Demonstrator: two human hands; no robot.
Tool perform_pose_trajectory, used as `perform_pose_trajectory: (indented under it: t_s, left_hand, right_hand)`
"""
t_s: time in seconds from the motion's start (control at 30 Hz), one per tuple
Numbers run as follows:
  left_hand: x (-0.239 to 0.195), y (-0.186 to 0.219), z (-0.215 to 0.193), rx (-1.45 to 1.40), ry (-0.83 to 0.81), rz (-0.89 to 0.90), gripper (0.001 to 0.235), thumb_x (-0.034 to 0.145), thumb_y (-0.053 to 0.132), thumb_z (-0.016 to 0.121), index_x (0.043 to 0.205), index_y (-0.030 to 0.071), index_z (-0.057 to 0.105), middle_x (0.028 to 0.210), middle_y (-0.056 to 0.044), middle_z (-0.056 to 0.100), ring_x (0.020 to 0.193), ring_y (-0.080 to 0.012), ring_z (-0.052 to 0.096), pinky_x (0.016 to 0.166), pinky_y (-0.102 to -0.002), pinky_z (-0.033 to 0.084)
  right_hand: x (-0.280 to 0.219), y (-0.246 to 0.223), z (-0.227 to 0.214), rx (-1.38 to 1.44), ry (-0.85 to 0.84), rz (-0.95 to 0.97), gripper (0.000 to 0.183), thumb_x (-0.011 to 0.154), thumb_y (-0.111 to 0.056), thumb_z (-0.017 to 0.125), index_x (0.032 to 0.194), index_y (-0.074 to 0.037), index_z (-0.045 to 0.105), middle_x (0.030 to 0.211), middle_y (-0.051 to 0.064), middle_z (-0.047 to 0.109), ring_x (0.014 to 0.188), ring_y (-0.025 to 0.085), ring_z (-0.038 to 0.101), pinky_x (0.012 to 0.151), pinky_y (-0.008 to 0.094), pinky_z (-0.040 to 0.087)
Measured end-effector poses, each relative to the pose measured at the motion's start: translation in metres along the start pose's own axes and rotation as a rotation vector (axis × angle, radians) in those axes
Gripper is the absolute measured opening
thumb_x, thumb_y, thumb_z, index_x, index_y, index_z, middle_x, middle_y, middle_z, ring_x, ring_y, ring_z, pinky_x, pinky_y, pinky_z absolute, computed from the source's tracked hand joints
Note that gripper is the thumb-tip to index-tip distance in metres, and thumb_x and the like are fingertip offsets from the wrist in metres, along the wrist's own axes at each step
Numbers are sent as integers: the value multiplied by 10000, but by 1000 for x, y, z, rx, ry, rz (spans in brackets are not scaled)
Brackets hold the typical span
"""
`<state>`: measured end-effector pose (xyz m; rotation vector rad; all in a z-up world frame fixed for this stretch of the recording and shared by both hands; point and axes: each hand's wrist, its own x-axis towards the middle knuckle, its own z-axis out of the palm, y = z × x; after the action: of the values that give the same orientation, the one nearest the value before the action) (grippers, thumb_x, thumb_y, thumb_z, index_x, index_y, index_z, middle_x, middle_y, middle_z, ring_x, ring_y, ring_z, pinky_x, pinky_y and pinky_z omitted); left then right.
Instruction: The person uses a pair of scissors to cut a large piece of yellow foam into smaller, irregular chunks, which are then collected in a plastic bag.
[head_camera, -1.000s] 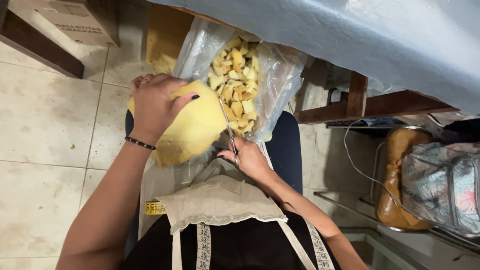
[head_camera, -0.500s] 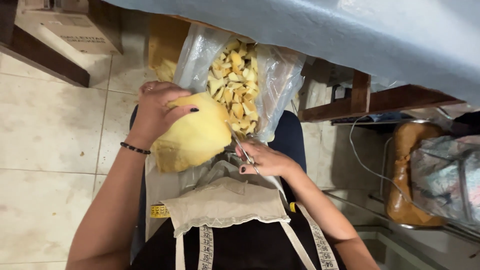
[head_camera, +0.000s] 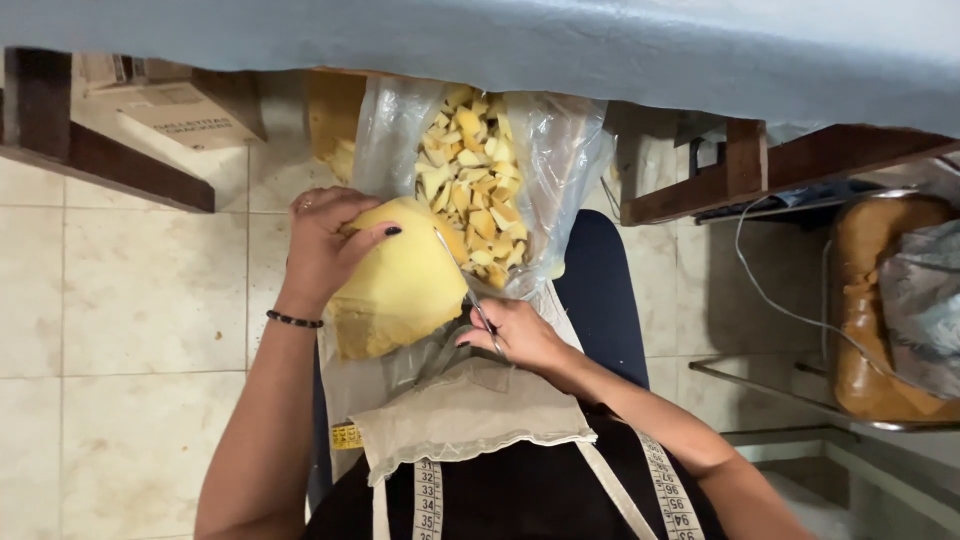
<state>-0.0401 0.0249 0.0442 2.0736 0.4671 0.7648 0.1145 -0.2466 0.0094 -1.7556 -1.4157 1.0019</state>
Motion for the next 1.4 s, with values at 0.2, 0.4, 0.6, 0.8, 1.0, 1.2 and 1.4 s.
perform_pose_trajectory:
  t_s: [0.2, 0.4, 0.6, 0.8, 1.0, 1.2, 1.4]
  left_hand:
    - [2, 4, 2, 45, -69, 79, 274, 806, 284, 880, 1030, 155, 787, 933, -75, 739, 861, -338, 698, 942, -446, 458]
    - [3, 0, 5, 102, -68, 92, 306, 800, 322, 897, 1032, 166, 772, 949, -12, 732, 887, -245, 683, 1012, -417, 397]
    - [6, 17, 3, 310, -93, 106, 343, 864, 381, 826, 1104, 147, 755, 1008, -24, 727, 992, -260, 663, 1105, -523, 307]
    - [46, 108, 22, 642, -306, 306, 529, 891, 370, 733, 1364, 146, 659, 1238, -102, 707, 1274, -298, 584, 1163, -624, 195]
    - [54, -2, 84, 862, -574, 134, 341, 948, 402, 497, 1127, 254, 747, 1020, -19, 756, 1024, -293, 719, 1090, -551, 368]
    - [71, 46, 105, 1044, -553, 170, 394, 918, 148, 483, 1208, 283, 713, 903, -16, 757, 857, -245, 729, 952, -509, 349]
    - [73, 21, 127, 970, -647, 163, 207, 932, 170, 581, 969, 257, 765, 936, 1, 765, 995, -234, 701, 1086, -597, 267]
  right_hand:
    - [11, -10, -23, 9, -124, -20, 371, 905, -432, 732, 929, -116, 537, 697, 133, 648, 689, 364, 663, 589, 457, 530]
    - [26, -14, -35, -98, -2, 53, 453, 794, -527, 808, 851, -145, 572, 687, 114, 632, 710, 373, 687, 619, 460, 556]
    - [22, -12, -26, -187, 39, 154, 491, 843, -628, 701, 845, -154, 573, 701, 116, 641, 727, 378, 704, 660, 472, 577]
    - [21, -1, -35, -317, -19, 269, 441, 870, -612, 661, 867, -181, 567, 742, 119, 650, 797, 380, 709, 732, 486, 581]
    - [12, 20, -44, -149, -103, 377, 491, 854, -644, 683, 915, -170, 571, 810, 161, 689, 874, 397, 708, 763, 491, 582]
    - [-31, 1, -81, 3, -81, 233, 429, 981, -541, 536, 1027, -115, 527, 845, 249, 644, 876, 519, 668, 712, 600, 550]
    - [-42, -1, -91, 11, 36, 234, 405, 993, -509, 516, 1074, -116, 566, 836, 205, 685, 849, 455, 699, 713, 558, 560]
